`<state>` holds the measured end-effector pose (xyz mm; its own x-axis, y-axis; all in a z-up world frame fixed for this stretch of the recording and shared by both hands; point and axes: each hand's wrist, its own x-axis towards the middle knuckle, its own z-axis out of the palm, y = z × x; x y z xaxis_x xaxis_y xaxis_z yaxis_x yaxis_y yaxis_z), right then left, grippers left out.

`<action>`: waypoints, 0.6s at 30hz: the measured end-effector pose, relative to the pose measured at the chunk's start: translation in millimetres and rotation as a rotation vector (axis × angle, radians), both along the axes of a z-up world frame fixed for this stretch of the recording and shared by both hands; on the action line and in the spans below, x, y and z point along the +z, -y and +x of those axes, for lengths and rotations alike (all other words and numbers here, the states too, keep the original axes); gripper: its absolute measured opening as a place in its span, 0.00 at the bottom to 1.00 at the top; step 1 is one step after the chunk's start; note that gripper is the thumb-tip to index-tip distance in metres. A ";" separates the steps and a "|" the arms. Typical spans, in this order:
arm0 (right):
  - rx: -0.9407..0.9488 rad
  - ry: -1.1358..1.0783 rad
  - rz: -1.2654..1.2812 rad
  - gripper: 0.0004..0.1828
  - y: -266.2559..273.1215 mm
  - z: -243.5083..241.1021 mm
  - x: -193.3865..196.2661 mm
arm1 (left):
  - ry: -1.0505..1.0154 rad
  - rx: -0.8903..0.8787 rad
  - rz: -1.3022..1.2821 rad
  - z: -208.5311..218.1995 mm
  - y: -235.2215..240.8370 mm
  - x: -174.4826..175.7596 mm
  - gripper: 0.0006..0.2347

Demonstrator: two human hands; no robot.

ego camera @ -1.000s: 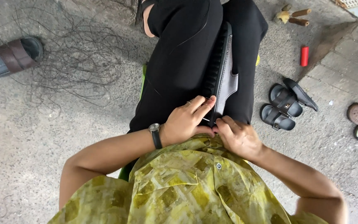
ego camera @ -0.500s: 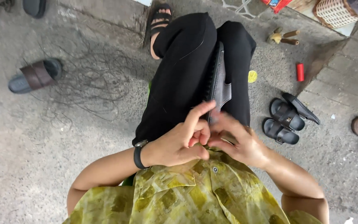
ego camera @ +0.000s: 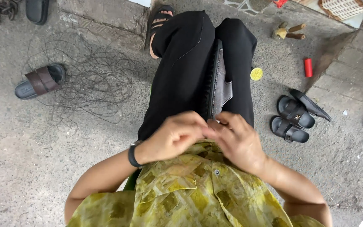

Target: Hand-sewing the sole of a black shoe using a needle and thread while sitting on the ground.

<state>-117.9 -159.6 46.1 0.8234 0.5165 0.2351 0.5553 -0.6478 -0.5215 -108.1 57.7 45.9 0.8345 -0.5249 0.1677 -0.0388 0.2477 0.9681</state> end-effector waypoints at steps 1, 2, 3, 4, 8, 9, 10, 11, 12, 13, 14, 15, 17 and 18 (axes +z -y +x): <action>0.002 0.043 -0.183 0.09 -0.3 -5.7 -0.1 | -0.090 0.095 0.102 1.0 -3.9 -10.4 0.08; 0.005 0.085 -0.366 0.13 -0.3 -11.0 -0.5 | -0.179 0.188 0.205 2.2 -7.5 -21.1 0.07; 0.001 0.075 -0.368 0.13 4.8 -12.8 -9.3 | -0.188 0.182 0.205 -2.2 -3.9 -40.7 0.07; 0.003 0.097 -0.366 0.12 9.8 -15.1 -17.7 | -0.199 0.182 0.357 -7.2 -0.3 -59.7 0.09; 0.034 0.038 -0.143 0.15 21.6 -11.7 -31.6 | -0.270 0.020 0.606 -16.5 24.6 -73.4 0.17; 0.029 0.034 -0.147 0.15 25.3 -10.3 -32.0 | -0.273 0.013 0.603 -14.5 23.6 -74.5 0.17; 0.058 0.051 -0.142 0.14 29.4 -8.8 -32.3 | -0.252 -0.058 0.627 -12.5 23.1 -75.6 0.19; 0.087 0.067 -0.134 0.14 33.2 -8.3 -33.1 | -0.231 -0.128 0.653 -11.6 22.1 -76.3 0.20; 0.082 0.062 -0.134 0.14 36.5 -8.1 -23.3 | -0.234 -0.134 0.653 -10.2 21.5 -72.9 0.20; 0.106 0.087 -0.299 0.17 38.0 -7.6 -14.2 | -0.209 -0.096 0.592 -8.7 18.9 -69.3 0.19; 0.130 0.111 -0.464 0.21 39.2 -7.2 -4.5 | -0.185 -0.057 0.530 -7.4 16.0 -65.1 0.18; 0.127 0.115 -0.462 0.21 100.2 2.3 -31.7 | -0.180 -0.058 0.533 -4.8 16.3 -59.4 0.18; 0.053 0.468 -1.226 0.20 227.0 -13.8 -64.0 | -0.094 0.112 0.388 0.2 17.4 -48.0 0.05; 0.051 0.470 -1.228 0.20 286.7 -5.8 -89.3 | -0.091 0.112 0.387 -1.0 15.8 -51.7 0.05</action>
<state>-123.7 -446.3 -43.2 0.7657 0.6256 -0.1495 0.5587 -0.5317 0.6365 -109.1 41.9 -5.8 0.8923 -0.4400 -0.1014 0.0453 -0.1361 0.9897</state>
